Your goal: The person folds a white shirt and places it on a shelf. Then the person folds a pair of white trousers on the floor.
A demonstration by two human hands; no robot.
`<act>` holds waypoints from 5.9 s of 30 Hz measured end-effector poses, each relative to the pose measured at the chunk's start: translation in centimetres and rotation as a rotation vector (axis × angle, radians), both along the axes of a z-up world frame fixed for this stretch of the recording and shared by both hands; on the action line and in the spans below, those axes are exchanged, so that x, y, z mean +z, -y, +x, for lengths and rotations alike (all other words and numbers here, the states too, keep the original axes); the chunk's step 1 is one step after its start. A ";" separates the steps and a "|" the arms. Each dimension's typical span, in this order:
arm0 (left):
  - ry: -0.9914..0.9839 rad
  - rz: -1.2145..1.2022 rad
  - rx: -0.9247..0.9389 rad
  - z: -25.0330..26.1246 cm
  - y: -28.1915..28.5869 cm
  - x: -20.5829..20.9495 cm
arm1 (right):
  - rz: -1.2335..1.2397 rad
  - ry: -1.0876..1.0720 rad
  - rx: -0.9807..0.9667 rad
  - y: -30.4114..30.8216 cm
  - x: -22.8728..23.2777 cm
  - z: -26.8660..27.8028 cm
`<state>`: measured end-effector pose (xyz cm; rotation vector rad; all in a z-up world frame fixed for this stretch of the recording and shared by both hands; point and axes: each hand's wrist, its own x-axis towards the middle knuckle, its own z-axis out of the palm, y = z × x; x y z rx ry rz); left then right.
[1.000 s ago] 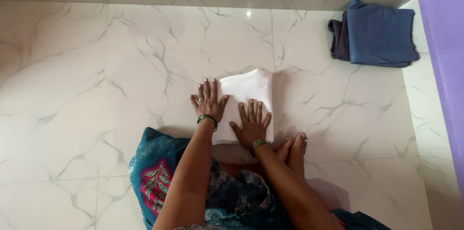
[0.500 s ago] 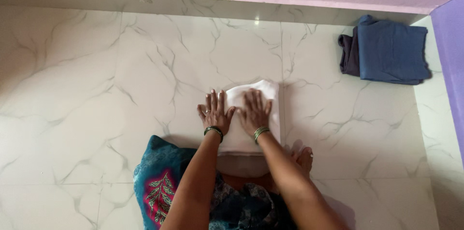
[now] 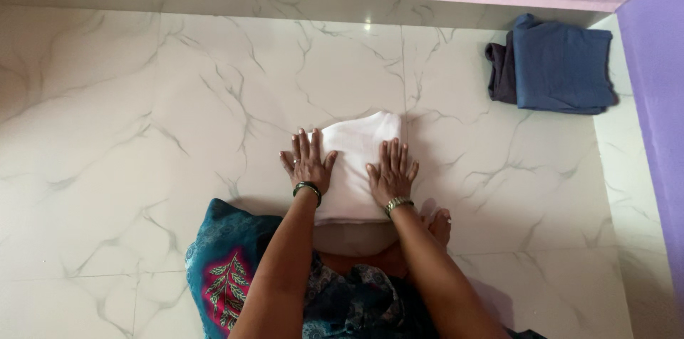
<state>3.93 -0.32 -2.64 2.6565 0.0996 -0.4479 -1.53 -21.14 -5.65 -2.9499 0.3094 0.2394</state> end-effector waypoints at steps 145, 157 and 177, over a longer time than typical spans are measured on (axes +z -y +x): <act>-0.227 -0.122 -0.225 -2.7 1.1 4.4 | 0.007 -0.168 0.038 -0.3 5.3 1.5; -0.222 -0.060 -0.242 -3.5 1.5 2.8 | -0.006 -0.001 0.182 -4.6 1.8 -2.8; -0.261 -0.057 -0.201 -3.4 1.8 6.0 | -0.004 -0.031 -0.016 -1.9 3.5 -4.6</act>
